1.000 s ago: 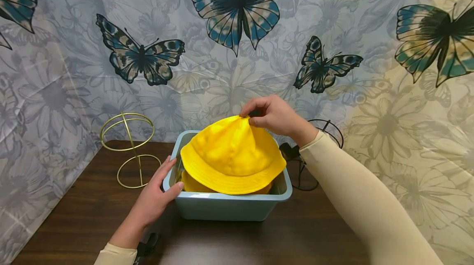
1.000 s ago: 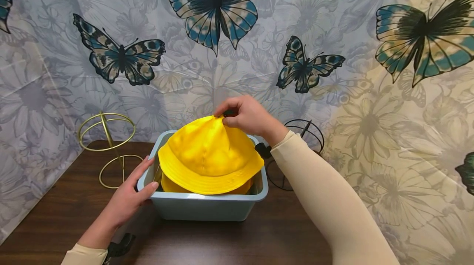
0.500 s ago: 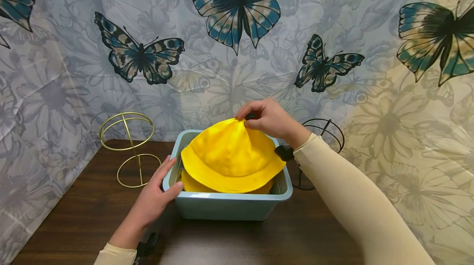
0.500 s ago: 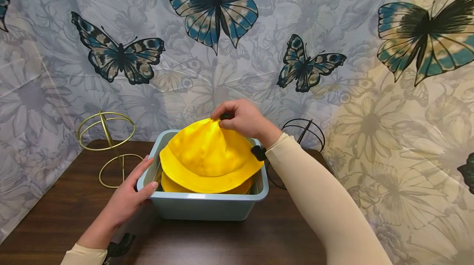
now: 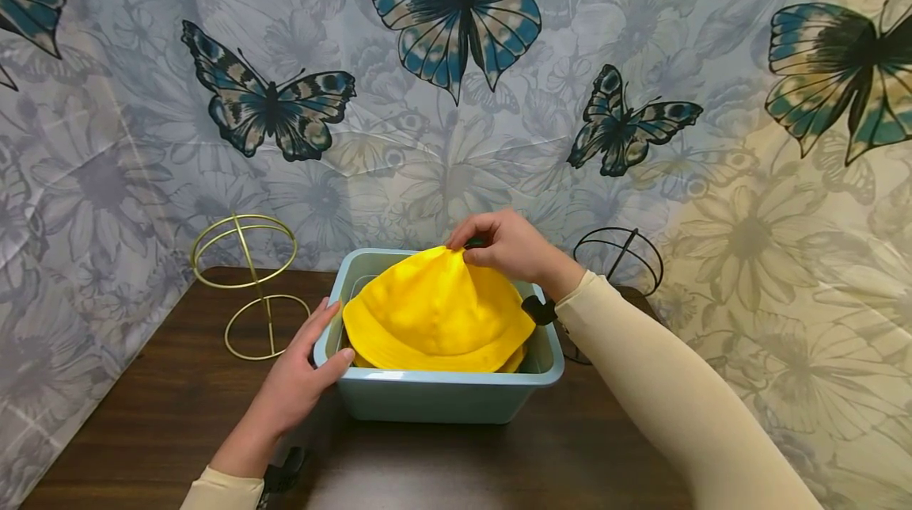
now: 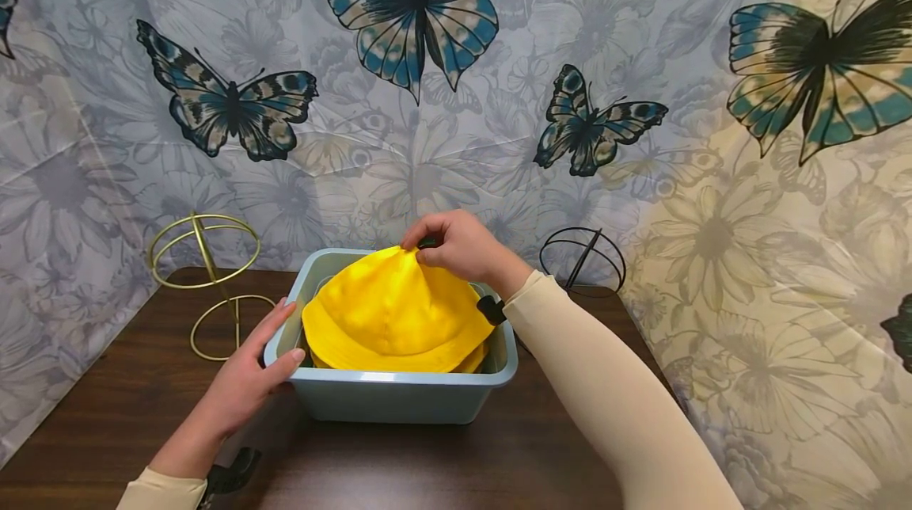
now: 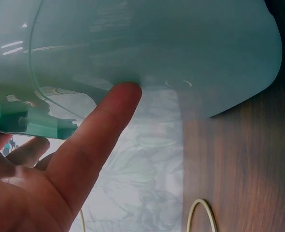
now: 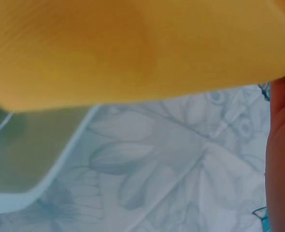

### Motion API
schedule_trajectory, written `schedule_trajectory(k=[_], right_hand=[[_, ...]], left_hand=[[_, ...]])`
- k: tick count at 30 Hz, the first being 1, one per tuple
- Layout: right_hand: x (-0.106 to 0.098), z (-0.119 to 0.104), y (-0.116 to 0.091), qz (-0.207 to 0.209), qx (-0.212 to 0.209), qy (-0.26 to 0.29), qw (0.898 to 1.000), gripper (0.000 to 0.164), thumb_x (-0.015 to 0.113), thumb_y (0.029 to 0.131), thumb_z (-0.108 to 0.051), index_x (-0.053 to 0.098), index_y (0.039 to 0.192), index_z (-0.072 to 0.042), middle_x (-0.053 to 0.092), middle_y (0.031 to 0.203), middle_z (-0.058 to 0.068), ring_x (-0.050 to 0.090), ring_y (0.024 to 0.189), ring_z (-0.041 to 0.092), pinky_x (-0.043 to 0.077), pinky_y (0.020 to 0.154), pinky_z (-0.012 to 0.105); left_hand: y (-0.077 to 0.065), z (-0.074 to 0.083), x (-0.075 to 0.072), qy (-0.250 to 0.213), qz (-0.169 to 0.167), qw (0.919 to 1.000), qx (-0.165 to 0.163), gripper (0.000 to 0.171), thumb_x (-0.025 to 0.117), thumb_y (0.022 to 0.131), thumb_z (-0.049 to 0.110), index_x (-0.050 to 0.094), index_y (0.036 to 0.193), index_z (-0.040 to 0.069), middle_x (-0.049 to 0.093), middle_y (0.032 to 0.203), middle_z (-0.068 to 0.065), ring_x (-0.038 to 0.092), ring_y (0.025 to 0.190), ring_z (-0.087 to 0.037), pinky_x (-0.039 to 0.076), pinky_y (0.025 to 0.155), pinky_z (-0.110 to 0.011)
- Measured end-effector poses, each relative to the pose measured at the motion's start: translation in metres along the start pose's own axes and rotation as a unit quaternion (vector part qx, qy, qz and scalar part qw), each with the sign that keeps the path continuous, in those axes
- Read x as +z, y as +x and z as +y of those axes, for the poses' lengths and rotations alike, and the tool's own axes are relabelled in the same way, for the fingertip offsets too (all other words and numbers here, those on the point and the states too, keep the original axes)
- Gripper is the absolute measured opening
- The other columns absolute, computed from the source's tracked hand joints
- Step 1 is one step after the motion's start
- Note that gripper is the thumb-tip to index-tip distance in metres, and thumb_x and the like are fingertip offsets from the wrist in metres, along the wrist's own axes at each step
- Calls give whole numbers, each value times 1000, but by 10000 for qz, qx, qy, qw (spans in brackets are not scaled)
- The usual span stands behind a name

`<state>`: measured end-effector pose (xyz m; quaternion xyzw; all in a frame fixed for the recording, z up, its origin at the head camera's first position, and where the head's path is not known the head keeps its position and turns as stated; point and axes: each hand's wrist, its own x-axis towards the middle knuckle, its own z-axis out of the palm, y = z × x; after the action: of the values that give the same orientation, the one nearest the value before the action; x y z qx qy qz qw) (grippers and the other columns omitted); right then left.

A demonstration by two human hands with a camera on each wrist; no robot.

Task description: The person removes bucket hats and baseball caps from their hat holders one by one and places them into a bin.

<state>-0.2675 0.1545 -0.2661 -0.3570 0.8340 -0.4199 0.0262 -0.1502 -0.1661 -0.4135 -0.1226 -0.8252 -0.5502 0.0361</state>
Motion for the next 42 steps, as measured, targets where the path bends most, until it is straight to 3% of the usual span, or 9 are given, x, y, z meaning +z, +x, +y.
schedule_trajectory(k=[17,21,27,35,38,42], right_hand=[[6,22,-16,30,151,-96,9998,15,68,88,4,75,95,-7,70,107,4,64,99,21,56,77,34],[4,22,-18,5,215,143,9997,21,69,88,3,74,106,-6,68,113,6,65,101,22,56,81,36],[-1,15,-23,-33,569,491,9972,39,75,89,-7,66,127,-9,60,132,6,58,120,28,53,90,41],[-9,12,-44,-279,1028,-245,9940,55,72,94,-19,50,144,-11,48,146,7,51,129,30,46,99,48],[-10,11,-64,-124,1141,-971,9886,62,69,96,-30,44,149,-12,44,149,8,46,132,32,40,104,53],[-7,11,-103,361,1291,-1494,9796,68,67,96,-38,39,153,-13,40,151,10,41,135,35,36,105,58]], left_hand=[[1,2,0,51,-11,10000,-37,69,64,97,33,33,157,16,13,165,-6,13,147,-42,21,105,-72],[1,2,0,39,-16,10000,-37,69,64,97,33,33,157,16,13,165,-6,14,147,-42,23,105,-72],[1,3,1,0,-33,10000,-56,69,64,97,33,33,157,17,12,165,-6,13,147,-42,23,105,-71],[1,3,1,40,-34,10000,-79,69,63,97,33,33,157,17,13,165,-6,13,147,-41,21,105,-72],[1,4,1,35,-30,9999,-113,69,63,97,34,33,157,18,12,165,-6,13,147,-41,22,105,-72],[0,4,1,28,-23,9999,-121,69,64,97,33,33,157,17,12,165,-6,13,147,-41,23,105,-71]])
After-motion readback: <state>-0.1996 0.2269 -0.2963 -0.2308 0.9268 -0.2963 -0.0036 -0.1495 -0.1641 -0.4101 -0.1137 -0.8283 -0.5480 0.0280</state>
